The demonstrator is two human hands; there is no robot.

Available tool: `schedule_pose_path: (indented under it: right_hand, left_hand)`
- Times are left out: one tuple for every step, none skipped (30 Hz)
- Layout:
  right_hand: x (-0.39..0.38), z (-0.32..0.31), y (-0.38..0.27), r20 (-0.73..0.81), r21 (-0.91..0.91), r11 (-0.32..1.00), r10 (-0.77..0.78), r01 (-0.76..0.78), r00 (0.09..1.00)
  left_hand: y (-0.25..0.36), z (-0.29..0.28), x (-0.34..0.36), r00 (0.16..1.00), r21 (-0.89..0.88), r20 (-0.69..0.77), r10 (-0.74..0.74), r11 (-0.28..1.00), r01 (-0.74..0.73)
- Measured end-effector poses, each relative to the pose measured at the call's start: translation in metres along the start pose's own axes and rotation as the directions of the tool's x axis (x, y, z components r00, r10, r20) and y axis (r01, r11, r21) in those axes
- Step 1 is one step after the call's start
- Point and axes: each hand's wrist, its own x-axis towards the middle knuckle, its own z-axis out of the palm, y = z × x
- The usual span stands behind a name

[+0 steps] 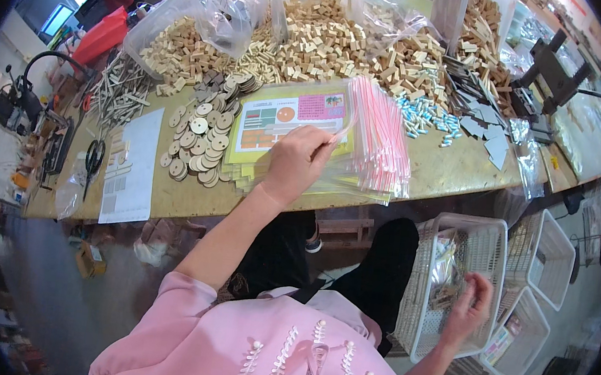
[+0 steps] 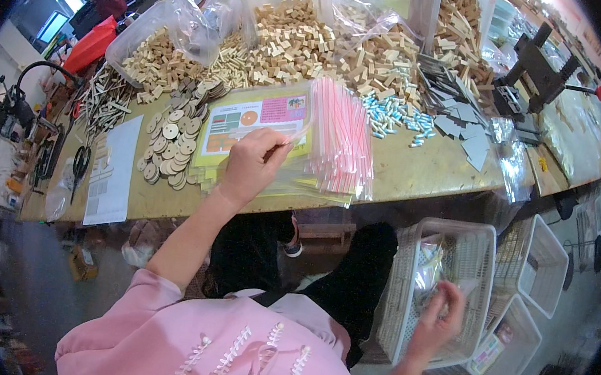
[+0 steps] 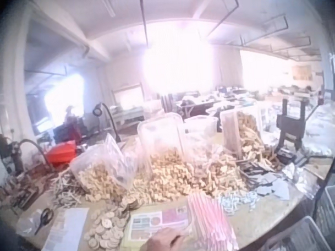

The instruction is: The person repeatedly picks small wooden pieces and pink sticks from a table and places them into small clear plastic bags. The person seals each bag and sets it aside in a basket. The process is repeated continuously throughout the clip.

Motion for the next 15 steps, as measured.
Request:
schedule_pose_path:
  right_hand:
    - [0.000,0.012,-0.009,0.047,0.043,0.999,0.009,-0.011,0.999]
    - [0.000,0.023,-0.021,0.109,0.056,0.998,-0.024,0.018,0.994]
    - [-0.001,0.034,-0.032,0.167,0.063,0.997,-0.055,0.045,0.984]
    - [-0.001,0.043,-0.044,0.227,0.076,0.995,-0.088,0.072,0.970]
    - [-0.002,0.052,-0.056,0.278,0.084,0.991,-0.128,0.108,0.952]
    - [-0.001,0.059,-0.067,0.331,0.094,0.985,-0.168,0.144,0.929]
    - [-0.002,0.067,-0.067,0.357,0.136,0.978,-0.198,0.158,0.913]
    - [-0.002,0.074,-0.074,0.379,0.167,0.968,-0.238,0.187,0.894]
    - [-0.002,0.079,-0.084,0.419,0.188,0.967,-0.235,0.170,0.877]
    - [-0.002,0.082,-0.091,0.459,0.207,0.966,-0.233,0.151,0.857]
    - [-0.003,0.091,-0.087,0.438,0.272,0.946,-0.283,0.174,0.853]
    - [-0.003,0.095,-0.092,0.474,0.287,0.948,-0.264,0.136,0.840]
    - [-0.003,0.099,-0.097,0.509,0.299,0.949,-0.244,0.097,0.825]
    - [-0.003,0.102,-0.101,0.544,0.310,0.949,-0.226,0.057,0.808]
    - [-0.002,0.111,-0.103,0.530,0.362,0.931,-0.251,0.052,0.810]
  left_hand:
    - [-0.002,-0.001,-0.002,0.996,-0.061,0.008,-0.083,0.995,0.084]
    - [-0.004,-0.001,-0.002,0.986,-0.122,0.021,-0.165,0.979,0.166]
    - [-0.005,0.001,-0.003,0.980,-0.181,0.015,-0.197,0.964,0.196]
    - [-0.005,0.002,-0.003,0.973,-0.236,0.008,-0.230,0.945,0.225]
    - [-0.006,0.002,-0.003,0.965,-0.289,0.004,-0.263,0.923,0.253]
    - [-0.010,0.003,-0.005,0.963,-0.308,0.012,-0.270,0.915,0.260]
    - [-0.015,0.004,-0.006,0.961,-0.330,0.021,-0.274,0.906,0.266]
    - [-0.017,0.004,-0.006,0.960,-0.351,0.030,-0.278,0.896,0.271]
    - [-0.015,0.002,-0.005,0.961,-0.342,0.019,-0.274,0.902,0.264]
    - [-0.011,-0.001,-0.004,0.963,-0.332,0.009,-0.271,0.907,0.258]
    - [-0.009,-0.002,-0.004,0.964,-0.323,-0.001,-0.267,0.912,0.252]
    - [-0.009,-0.004,-0.004,0.957,-0.348,-0.003,-0.290,0.898,0.271]
    - [-0.008,-0.005,-0.005,0.950,-0.372,-0.005,-0.313,0.882,0.289]
    - [-0.007,-0.005,-0.006,0.942,-0.397,-0.006,-0.336,0.865,0.306]
    - [-0.006,-0.009,-0.005,0.944,-0.392,-0.073,-0.323,0.879,0.270]
